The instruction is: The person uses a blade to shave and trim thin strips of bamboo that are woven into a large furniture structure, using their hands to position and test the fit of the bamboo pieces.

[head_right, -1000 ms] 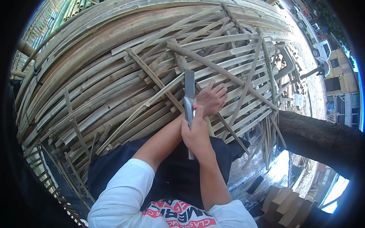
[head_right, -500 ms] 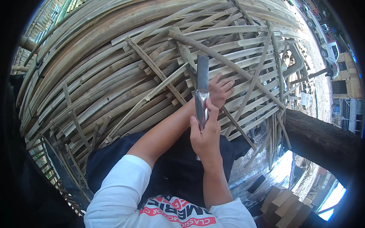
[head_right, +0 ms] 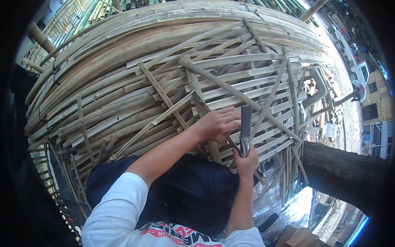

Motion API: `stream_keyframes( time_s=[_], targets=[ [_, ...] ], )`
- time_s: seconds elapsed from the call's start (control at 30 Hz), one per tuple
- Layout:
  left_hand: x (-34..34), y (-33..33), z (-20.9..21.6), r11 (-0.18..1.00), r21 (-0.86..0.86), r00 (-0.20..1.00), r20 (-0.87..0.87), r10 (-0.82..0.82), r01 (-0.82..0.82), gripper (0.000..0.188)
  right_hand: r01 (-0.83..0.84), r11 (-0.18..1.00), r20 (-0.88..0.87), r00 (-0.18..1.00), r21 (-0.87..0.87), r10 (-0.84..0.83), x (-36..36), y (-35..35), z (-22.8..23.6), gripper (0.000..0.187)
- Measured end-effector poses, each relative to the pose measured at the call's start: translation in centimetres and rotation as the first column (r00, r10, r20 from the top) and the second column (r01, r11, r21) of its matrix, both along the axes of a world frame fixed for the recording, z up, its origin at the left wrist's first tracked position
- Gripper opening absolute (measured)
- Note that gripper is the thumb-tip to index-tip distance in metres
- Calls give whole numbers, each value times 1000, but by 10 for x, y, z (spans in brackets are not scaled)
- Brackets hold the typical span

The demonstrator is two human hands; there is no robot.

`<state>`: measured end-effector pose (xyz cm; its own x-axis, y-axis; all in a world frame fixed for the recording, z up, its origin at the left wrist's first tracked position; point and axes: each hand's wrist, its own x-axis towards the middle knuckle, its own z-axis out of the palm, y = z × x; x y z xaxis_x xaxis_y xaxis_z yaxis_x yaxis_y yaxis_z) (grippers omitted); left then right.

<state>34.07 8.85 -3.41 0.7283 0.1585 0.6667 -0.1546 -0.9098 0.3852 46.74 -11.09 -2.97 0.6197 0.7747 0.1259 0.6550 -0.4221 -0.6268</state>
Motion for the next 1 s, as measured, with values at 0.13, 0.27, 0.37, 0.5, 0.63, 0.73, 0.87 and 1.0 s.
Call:
stream_keyframes(
  time_s=[0.13, 0.27, 0.37, 0.5, 0.63, 0.73, 0.87, 1.0],
  targets=[
    [-47, -9, 20, 864, -44, 842, 200, 500, -502, 25, 101, 995, -45, 994, 1, -101, 3, -9, -16, 35],
    [-108, 10, 8, 460, -147, 483, -297, 824, -876, 30, 99, 994, -71, 993, 36, -96, -3, -4, -17, 36],
    [-114, 13, 11, 520, -13, 488, -364, 793, -854, 25, 75, 991, 10, 997, 114, -76, -7, -6, -15, 34],
    [-103, 16, 23, 582, 106, 534, -294, 793, -806, 21, 103, 990, 53, 993, 94, -109, -11, -15, -6, 30],
    [-98, 27, 21, 605, -56, 543, -512, 666, -794, 22, 68, 997, 84, 994, 47, -72, -13, -18, -1, 27],
    [-100, 28, 26, 598, -48, 521, -550, 653, -800, 23, -36, 997, 133, 991, 70, 27, -16, -18, 0, 26],
    [-101, 32, 33, 585, 40, 449, -598, 664, -810, 27, -70, 994, 174, 983, 89, 54, -14, -19, -3, 28],
    [-105, 35, 28, 583, 45, 470, -542, 697, -811, 28, -70, 996, 193, 979, 50, 59, -17, -16, 1, 29]
  ],
)
